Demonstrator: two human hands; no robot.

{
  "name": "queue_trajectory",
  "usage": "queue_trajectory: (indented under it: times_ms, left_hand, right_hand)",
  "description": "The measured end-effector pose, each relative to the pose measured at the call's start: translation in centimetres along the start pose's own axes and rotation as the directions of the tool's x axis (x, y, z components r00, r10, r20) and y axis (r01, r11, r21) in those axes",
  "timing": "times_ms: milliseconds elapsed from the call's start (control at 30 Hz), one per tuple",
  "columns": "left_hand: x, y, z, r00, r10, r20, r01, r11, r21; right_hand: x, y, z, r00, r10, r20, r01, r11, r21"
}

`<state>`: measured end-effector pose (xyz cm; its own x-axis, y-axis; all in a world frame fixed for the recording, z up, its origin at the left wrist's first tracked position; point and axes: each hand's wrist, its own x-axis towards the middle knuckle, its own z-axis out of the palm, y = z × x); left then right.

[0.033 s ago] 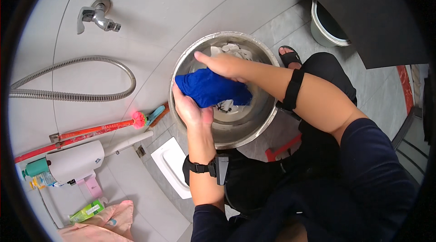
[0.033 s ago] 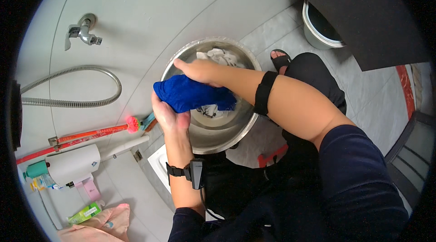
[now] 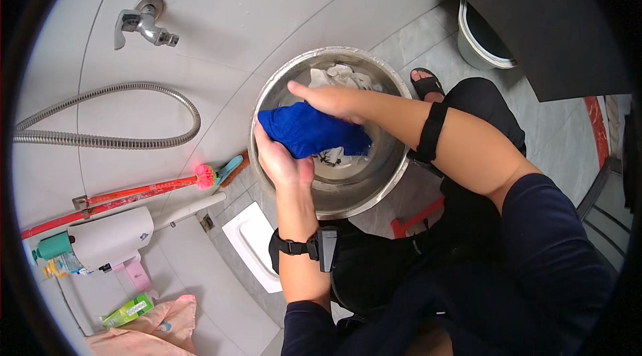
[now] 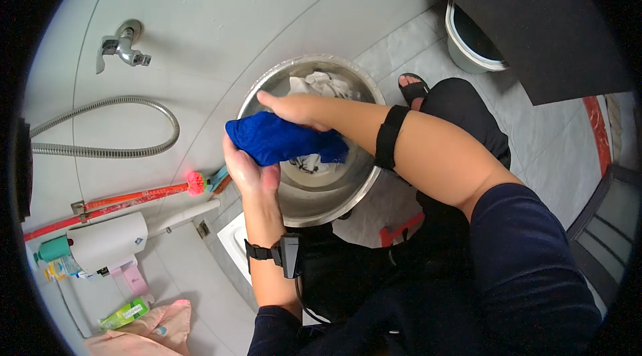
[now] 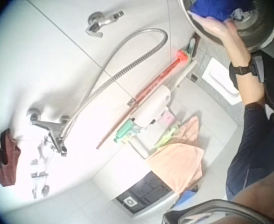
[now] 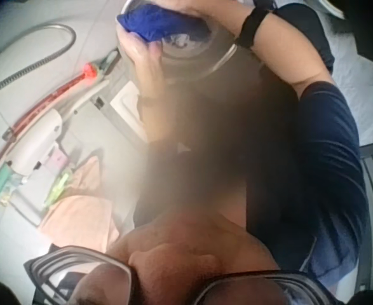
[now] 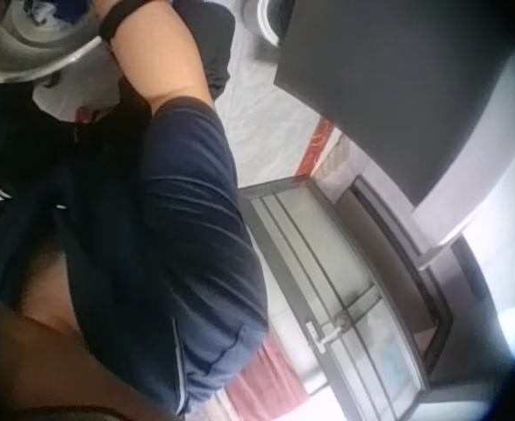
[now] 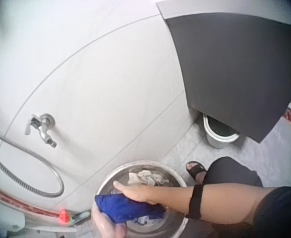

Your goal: The person washes a blue cloth by hand in a metal basin filled with water. They repeatedly submerge, squeeze, and wring the cloth to clean it.

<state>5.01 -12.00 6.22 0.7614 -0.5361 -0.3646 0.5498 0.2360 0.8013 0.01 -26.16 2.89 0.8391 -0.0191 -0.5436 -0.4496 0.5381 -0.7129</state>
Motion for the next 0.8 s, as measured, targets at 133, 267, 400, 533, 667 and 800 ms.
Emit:
queue_trajectory:
  times_ms: [133,267,400,533,667,800]
  left_hand:
    - [-0.7,-0.4,0.8,1.000,0.015,-0.023,-0.014,0.998,0.056]
    - [-1.1,-0.6,1.3,1.000,-0.021,0.013,0.020,0.994,0.108]
    - [-1.4,-1.4,1.7,0.954,-0.284,0.101,0.268,0.952,0.147]
    - [-1.2,-0.5,1.3,0.786,-0.524,0.328,0.516,0.848,0.120]
    - [-0.4,-0.9,2.0,0.836,-0.469,0.285,0.489,0.872,-0.001]
    - [2.6,-2.9,0.3,0.907,-0.421,-0.020,0.418,0.904,-0.095]
  right_hand:
    - [0.3,0.4,-0.4,0.992,0.023,0.123,-0.026,0.999,0.026]
    - [-0.9,-2.1,-0.9,0.982,-0.179,-0.065,0.157,0.954,-0.255]
    - [-2.7,-4.6,-1.9,0.944,-0.259,-0.203,0.138,0.872,-0.471]
    - [-2.8,-4.8,-2.1,0.956,-0.288,-0.052,0.222,0.830,-0.511]
    - [-3.5,-3.5,-1.9,0.939,-0.344,0.019,0.266,0.688,-0.676]
    - [-4.4,1.1,1.9,0.643,-0.751,-0.148,0.289,0.417,-0.862]
